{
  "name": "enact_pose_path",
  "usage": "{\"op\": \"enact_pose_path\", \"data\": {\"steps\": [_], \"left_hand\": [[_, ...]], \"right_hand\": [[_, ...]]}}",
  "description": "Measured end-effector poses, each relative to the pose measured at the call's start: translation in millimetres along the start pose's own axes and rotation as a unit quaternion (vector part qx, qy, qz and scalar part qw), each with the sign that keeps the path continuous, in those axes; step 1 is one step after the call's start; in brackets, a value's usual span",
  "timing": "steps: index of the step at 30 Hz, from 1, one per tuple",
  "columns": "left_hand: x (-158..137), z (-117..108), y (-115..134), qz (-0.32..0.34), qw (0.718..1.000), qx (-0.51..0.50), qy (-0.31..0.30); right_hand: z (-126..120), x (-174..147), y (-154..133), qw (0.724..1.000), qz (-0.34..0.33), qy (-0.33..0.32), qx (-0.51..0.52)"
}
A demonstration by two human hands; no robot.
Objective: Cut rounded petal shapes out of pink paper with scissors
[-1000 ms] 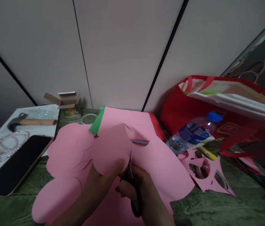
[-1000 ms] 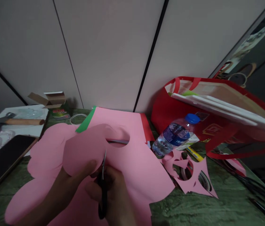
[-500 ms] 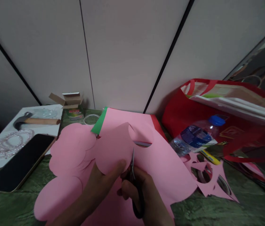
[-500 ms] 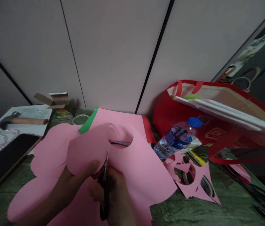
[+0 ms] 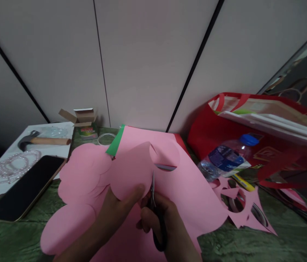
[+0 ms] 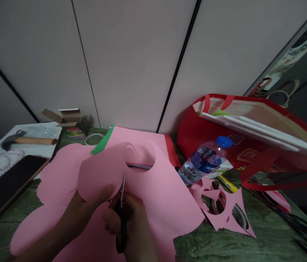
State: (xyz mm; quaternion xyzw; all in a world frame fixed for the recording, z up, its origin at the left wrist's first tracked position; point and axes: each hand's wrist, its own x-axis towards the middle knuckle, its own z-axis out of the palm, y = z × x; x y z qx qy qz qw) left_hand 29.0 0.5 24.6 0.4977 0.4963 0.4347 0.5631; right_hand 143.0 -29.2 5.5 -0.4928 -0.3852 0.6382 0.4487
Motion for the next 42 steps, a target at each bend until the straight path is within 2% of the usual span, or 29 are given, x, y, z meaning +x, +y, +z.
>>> {"op": "enact_pose_path", "data": {"steps": [6,11,15,22,35,42], "left_hand": [[0,0,0,-0.012,1.0,0.013,-0.013],[0,-2,-2,-0.002,0.999,0.039,0.027],[-1,0,1,-0.014,0.999,0.034,0.022],[-2,1,-2,0.005,0.998,0.044,0.049],[-4,2,-2,0.028,0.995,0.06,0.071],[-3,1,-1,0.024,0.996,0.059,0.065]], "right_hand": [[1,1,-1,1.0,0.001,0.011,-0.006],[4,1,-4,1.0,0.004,0.014,-0.016],[4,1,-4,1.0,0.014,0.024,-0.012],[-6,1,7,0.998,-0.044,-0.037,-0.028],[-6,2,6,0.998,-0.048,-0.019,-0.036],[-1,0,0,1.0,-0.02,-0.001,-0.011]]}}
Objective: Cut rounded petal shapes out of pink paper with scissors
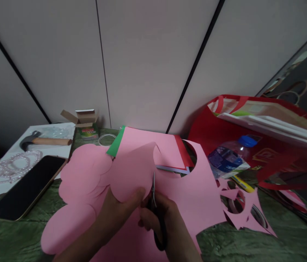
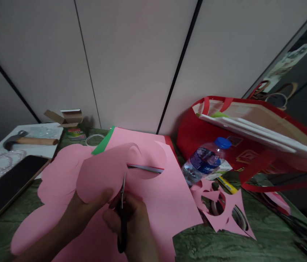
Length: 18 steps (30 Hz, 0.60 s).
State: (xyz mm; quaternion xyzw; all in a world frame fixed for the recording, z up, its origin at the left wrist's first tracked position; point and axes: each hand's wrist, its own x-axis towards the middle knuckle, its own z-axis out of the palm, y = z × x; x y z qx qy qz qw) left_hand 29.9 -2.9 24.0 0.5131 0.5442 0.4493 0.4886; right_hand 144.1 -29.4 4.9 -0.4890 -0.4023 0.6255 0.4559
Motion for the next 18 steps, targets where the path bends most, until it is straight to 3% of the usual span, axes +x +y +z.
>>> {"op": "enact_pose_path", "data": {"steps": [18], "left_hand": [[1.0,-2.1,1.8,-0.013,1.0,-0.015,-0.008]], "right_hand": [[2.4,2.0,-1.6,1.0,0.013,0.015,0.003]]}}
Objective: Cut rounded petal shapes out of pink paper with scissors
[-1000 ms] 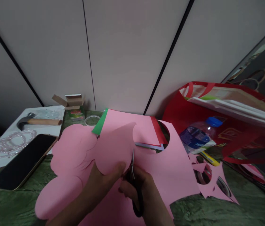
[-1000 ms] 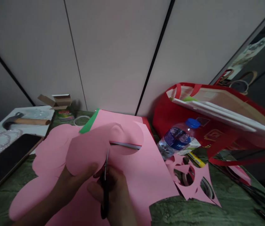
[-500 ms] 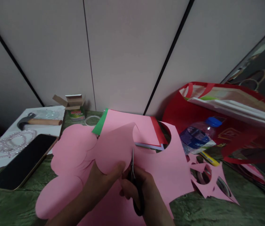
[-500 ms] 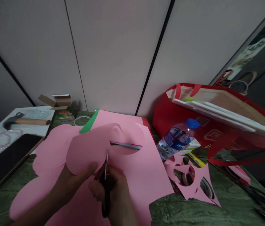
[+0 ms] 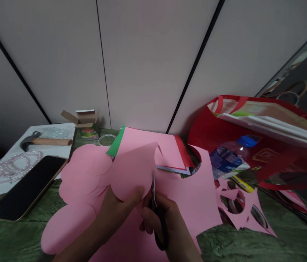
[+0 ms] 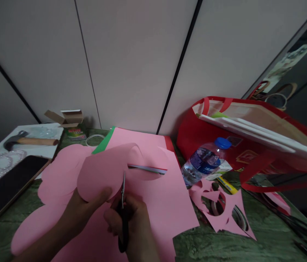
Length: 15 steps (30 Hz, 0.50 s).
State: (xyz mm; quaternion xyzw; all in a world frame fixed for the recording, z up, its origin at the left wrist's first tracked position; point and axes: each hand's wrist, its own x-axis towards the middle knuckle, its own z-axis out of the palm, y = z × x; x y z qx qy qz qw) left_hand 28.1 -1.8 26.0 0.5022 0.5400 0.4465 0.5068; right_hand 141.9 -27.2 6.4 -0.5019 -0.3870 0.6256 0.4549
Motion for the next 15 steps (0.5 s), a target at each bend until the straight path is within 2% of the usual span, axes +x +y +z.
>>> {"op": "enact_pose_path", "data": {"steps": [9,15], "left_hand": [[1.2,-2.1,-1.8,0.002,0.999,0.006,0.031],[4.0,-5.3,-5.5,0.008,1.0,0.012,0.008]], "right_hand": [[-1.7,-0.5,7.4,1.0,-0.027,-0.008,0.003],[-2.3,-0.3,9.0,1.0,-0.016,-0.015,0.003]]}}
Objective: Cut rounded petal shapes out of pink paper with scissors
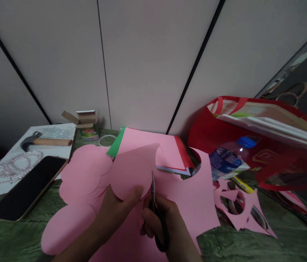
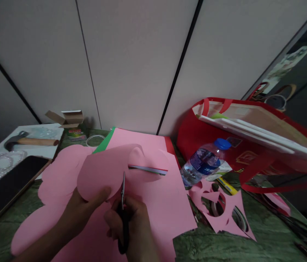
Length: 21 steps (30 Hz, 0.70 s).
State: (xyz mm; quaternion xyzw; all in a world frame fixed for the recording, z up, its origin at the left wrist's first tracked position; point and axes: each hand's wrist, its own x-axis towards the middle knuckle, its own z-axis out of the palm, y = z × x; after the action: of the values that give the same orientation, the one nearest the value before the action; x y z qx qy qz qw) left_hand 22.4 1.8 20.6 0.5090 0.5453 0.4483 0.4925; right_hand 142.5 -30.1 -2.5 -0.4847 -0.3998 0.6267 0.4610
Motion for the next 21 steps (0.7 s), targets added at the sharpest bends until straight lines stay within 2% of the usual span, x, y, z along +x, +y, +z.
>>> {"op": "enact_pose_path", "data": {"steps": [15,18,21], "left_hand": [[4,-3,-9,-0.011,0.999,0.004,0.04],[7,-3,-11,0.001,0.999,0.018,0.033],[7,0,-12,0.008,1.0,-0.01,0.021]], "right_hand": [[0,-3,-1,1.0,0.01,-0.011,-0.011],[1,-3,3,1.0,0.006,-0.014,0.012],[2,-2,8,0.999,0.011,-0.036,0.037]]}}
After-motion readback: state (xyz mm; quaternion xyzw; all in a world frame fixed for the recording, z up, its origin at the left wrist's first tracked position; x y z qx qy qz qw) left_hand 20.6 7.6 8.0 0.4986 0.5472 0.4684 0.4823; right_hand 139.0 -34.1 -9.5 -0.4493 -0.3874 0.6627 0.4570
